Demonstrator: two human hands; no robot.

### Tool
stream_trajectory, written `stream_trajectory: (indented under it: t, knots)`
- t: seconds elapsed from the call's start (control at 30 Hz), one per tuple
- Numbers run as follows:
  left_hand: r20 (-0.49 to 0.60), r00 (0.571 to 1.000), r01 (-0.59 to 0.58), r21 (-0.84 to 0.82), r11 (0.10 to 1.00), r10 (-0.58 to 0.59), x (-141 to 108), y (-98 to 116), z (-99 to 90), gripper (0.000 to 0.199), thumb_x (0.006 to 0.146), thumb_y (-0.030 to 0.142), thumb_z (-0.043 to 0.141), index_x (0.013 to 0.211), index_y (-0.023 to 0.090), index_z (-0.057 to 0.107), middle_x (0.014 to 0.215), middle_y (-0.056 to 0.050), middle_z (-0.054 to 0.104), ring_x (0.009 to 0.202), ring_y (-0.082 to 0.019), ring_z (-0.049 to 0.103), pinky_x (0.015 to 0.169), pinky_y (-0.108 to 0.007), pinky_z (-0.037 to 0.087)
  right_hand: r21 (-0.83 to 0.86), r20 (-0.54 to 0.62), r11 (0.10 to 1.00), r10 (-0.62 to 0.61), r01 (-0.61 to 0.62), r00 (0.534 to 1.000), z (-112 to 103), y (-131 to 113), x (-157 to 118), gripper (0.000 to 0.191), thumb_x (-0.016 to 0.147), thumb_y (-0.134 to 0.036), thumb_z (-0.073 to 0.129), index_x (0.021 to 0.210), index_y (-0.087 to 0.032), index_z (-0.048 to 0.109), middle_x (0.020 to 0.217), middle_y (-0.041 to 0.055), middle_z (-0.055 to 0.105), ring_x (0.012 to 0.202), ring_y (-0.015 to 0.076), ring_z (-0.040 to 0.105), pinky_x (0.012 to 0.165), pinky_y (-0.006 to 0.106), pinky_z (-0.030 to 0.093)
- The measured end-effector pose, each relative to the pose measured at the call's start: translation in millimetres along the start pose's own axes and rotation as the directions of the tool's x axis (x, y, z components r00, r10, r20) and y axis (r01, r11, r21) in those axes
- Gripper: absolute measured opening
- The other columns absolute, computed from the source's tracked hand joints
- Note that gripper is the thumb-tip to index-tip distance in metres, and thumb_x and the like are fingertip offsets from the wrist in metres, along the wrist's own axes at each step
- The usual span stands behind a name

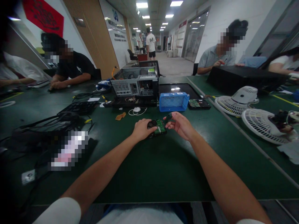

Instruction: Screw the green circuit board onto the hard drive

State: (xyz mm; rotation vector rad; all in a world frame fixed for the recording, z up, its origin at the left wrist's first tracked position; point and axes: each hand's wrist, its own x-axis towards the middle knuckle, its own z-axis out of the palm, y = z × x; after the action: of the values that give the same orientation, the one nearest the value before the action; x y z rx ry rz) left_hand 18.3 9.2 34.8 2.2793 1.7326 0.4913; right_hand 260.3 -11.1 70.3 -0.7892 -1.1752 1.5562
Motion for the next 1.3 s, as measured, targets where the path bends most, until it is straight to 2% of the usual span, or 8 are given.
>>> stream_trajectory:
  t: [0.13,0.37,0.53,0.63,0.83,0.9,1.03,1.3]
  knots:
    - [-0.003,1.0,0.0,-0.01,1.0,0.0,1.0,-1.1,1.2,0.061,0.09,0.067,0.058,0.133,0.025,0.062,0.13,-0.01,0.064,0.118,-0.033,0.058,0.097,-0.043,0.043,-0.008,0.005,1.0,0.003,-0.003,1.0,3.6,-2.0,-0.6,0.033,0.094,-0.044,0.065,0.12,-0.024,0.067,0.11,0.0082,0.072,0.073,0.0152,0.066,0.059,0.027,0.051]
    - [-0.002,1.0,0.005,-0.009,1.0,-0.005,1.3,-1.6,1.9,0.06,0.09,0.068,0.058,0.134,0.026,0.061,0.132,-0.009,0.064,0.118,-0.032,0.058,0.097,-0.042,0.043,-0.078,0.007,0.997,0.016,-0.015,1.0,0.8,-3.4,-2.1,0.025,0.088,-0.039,0.074,0.104,-0.019,0.071,0.084,0.005,0.07,0.068,0.0132,0.061,0.054,0.023,0.045]
    - [0.002,1.0,0.007,-0.005,1.0,-0.007,0.6,-1.3,2.0,0.062,0.09,0.068,0.057,0.136,0.027,0.06,0.134,-0.009,0.064,0.119,-0.032,0.057,0.098,-0.042,0.043,-0.057,-0.03,0.998,-0.029,0.028,0.999,1.0,-2.8,-1.3,0.021,0.087,-0.037,0.075,0.099,-0.022,0.067,0.104,0.007,0.074,0.066,0.0126,0.062,0.051,0.024,0.044]
    - [-0.003,1.0,-0.001,-0.009,1.0,0.001,0.3,-1.8,1.7,0.062,0.09,0.068,0.057,0.137,0.027,0.06,0.134,-0.009,0.063,0.12,-0.032,0.057,0.098,-0.043,0.043,-0.034,-0.028,0.999,-0.036,0.035,0.999,1.0,-3.2,-1.0,0.023,0.088,-0.037,0.072,0.106,-0.023,0.067,0.105,0.0068,0.073,0.066,0.0133,0.062,0.052,0.025,0.044]
    - [0.008,1.0,0.006,-0.013,1.0,-0.006,0.9,-2.2,1.4,0.063,0.091,0.069,0.057,0.137,0.026,0.059,0.135,-0.009,0.063,0.121,-0.033,0.057,0.1,-0.043,0.043,-0.086,-0.017,0.996,0.001,-0.003,1.0,-1.1,-4.9,-3.2,0.021,0.088,-0.034,0.071,0.103,-0.02,0.07,0.073,0.0019,0.066,0.057,0.0123,0.054,0.048,0.024,0.038]
    - [0.006,1.0,0.01,-0.008,1.0,-0.01,1.0,-1.8,1.4,0.063,0.09,0.068,0.058,0.136,0.026,0.06,0.134,-0.009,0.063,0.121,-0.033,0.057,0.099,-0.043,0.043,-0.088,0.0,0.996,0.005,-0.005,1.0,-0.5,-4.5,-3.9,0.019,0.088,-0.034,0.072,0.101,-0.02,0.069,0.078,0.0031,0.069,0.059,0.0124,0.056,0.051,0.025,0.041]
    - [0.008,1.0,0.014,-0.004,1.0,-0.014,0.7,-0.5,0.6,0.062,0.09,0.067,0.059,0.136,0.026,0.06,0.132,-0.01,0.064,0.119,-0.032,0.058,0.099,-0.043,0.043,-0.057,0.005,0.998,-0.002,0.003,1.0,1.7,-2.2,-3.9,0.02,0.086,-0.035,0.076,0.095,-0.022,0.064,0.108,0.0077,0.074,0.067,0.0136,0.063,0.056,0.026,0.047]
    - [0.0,1.0,0.007,-0.007,1.0,-0.007,-0.1,-1.0,0.9,0.061,0.09,0.068,0.058,0.135,0.026,0.06,0.132,-0.009,0.064,0.119,-0.032,0.058,0.097,-0.042,0.043,0.007,0.03,1.0,0.003,-0.003,1.0,-2.0,0.9,0.9,0.037,0.093,-0.053,0.06,0.111,-0.022,0.069,0.103,0.0087,0.073,0.07,0.0172,0.064,0.059,0.031,0.05]
